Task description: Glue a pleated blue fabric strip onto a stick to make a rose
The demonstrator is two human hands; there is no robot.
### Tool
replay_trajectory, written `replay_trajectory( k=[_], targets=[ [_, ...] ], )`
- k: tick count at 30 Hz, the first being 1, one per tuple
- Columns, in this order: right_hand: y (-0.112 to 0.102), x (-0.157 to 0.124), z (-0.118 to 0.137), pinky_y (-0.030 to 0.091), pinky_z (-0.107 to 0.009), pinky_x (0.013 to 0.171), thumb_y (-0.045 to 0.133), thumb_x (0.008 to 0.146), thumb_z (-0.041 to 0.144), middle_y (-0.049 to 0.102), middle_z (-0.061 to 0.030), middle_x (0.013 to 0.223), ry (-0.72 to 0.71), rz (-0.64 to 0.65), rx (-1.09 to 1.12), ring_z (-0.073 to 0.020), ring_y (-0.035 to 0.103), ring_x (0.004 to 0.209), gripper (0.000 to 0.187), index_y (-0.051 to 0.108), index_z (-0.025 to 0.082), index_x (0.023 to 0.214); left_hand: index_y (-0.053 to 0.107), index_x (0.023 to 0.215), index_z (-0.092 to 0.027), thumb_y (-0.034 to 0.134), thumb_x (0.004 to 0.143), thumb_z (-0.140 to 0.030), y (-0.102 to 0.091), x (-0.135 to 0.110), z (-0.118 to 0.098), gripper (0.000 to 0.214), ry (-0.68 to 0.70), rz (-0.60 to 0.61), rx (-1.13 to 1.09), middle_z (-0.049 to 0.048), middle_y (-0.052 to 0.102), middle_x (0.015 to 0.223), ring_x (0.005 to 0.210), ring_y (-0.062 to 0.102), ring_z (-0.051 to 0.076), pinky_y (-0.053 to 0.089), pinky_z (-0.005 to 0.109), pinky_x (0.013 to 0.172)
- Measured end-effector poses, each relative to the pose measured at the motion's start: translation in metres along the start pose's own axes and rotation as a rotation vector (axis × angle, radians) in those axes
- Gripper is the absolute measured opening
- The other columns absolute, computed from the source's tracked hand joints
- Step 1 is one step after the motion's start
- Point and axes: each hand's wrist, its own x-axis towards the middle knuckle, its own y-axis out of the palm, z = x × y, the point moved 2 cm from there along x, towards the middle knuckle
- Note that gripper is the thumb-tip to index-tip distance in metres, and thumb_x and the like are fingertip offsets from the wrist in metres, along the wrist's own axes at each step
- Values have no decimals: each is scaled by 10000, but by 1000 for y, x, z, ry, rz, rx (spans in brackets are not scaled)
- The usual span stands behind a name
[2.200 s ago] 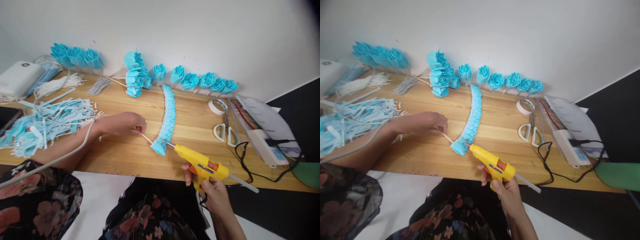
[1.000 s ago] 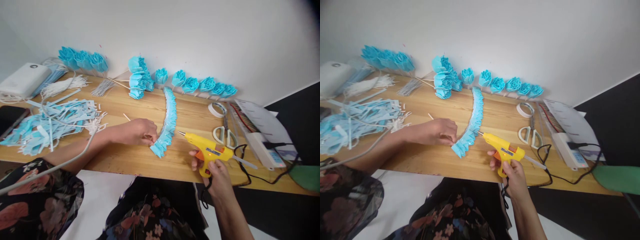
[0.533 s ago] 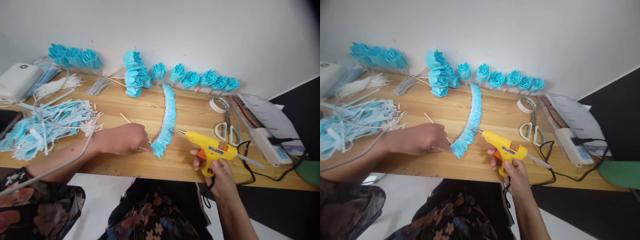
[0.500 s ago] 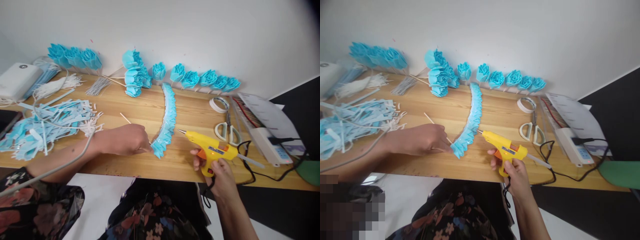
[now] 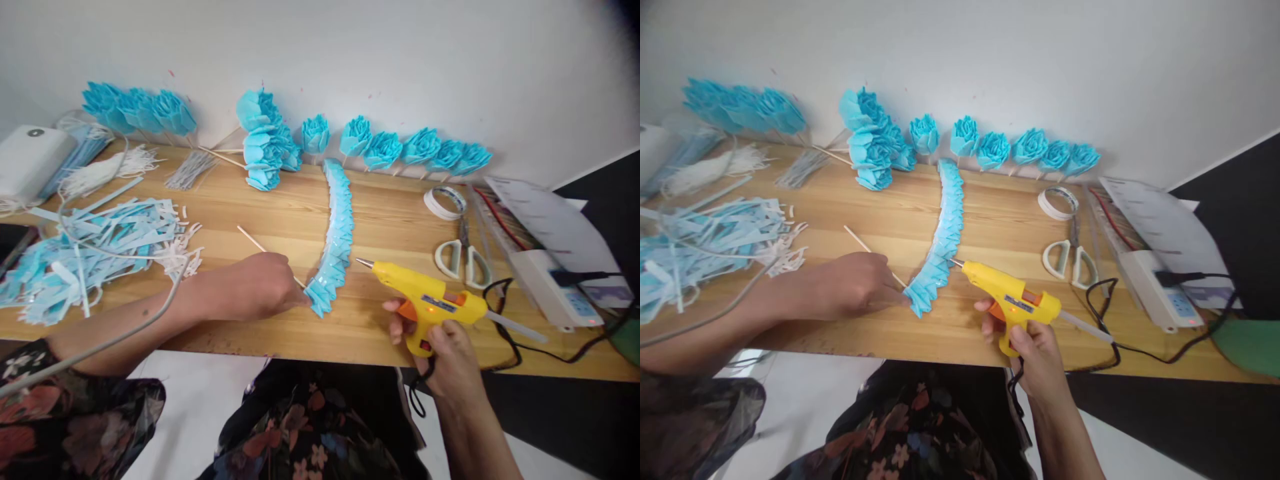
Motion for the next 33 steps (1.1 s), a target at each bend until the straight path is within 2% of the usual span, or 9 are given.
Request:
replay_trajectory(
  k=[7,10,12,14,16,20,26,29,33],
  targets=[
    [0,0,-1,433,-280,446,749,737,508,698,-84,767,19,2,47,-174,567,559,317,710,206,822,709,881,-170,466,916,-90,6,4,-12,259,-174,50,103,32,615,587,527,550,174,295,292,552],
    [1,0,0,450,-279,465,755,733,511,714,-87,834,1,-27,24,-157,553,556,344,728,211,898,716,837,-160,475,900,-81,5,5,-12,261,-194,14,98,48,639,608,525,561,179,308,293,548],
    [1,0,-1,462,-282,481,757,729,520,717,-85,849,-15,-46,20,-152,549,561,374,730,213,942,713,786,-153,487,903,-86,2,4,-9,263,-155,-16,65,63,663,633,547,582,178,302,289,551],
    [0,-1,-3,467,-287,489,753,740,506,719,-87,857,-23,-52,24,-155,551,568,358,730,212,943,725,789,-167,503,918,-102,-2,2,-5,265,-74,-64,-46,67,700,685,589,612,168,308,277,565],
    [-1,-1,-5,479,-295,510,739,760,488,722,-95,882,-28,-38,35,-163,564,594,327,732,208,928,756,873,-212,521,935,-129,-8,-2,0,257,-1,-115,-224,58,745,781,640,643,151,332,253,586],
    [-4,-2,-9,489,-285,546,717,797,447,718,-87,890,-32,-27,64,-163,588,650,266,733,207,909,767,1035,-282,550,941,-166,-19,-7,8,264,25,-146,-475,35,772,964,724,686,130,373,206,614],
    [-2,-2,-8,508,-305,543,715,796,447,713,-85,852,-16,-21,46,-174,606,635,251,721,203,853,784,894,-238,551,912,-103,-21,-8,6,270,29,-154,-331,39,758,779,535,568,95,280,241,535],
    [-2,-1,-8,523,-309,568,710,802,446,711,-82,846,-22,-17,36,-176,616,652,248,717,204,851,773,844,-229,533,924,-109,-21,-8,5,280,47,-157,-277,42,736,725,521,531,98,267,253,535],
    [-3,-2,-8,530,-316,587,700,807,451,714,-92,855,-27,-8,32,-182,624,667,258,715,197,854,748,775,-205,525,934,-125,-16,-5,5,285,28,-93,-174,46,710,678,526,508,107,258,260,546]
  ],
)
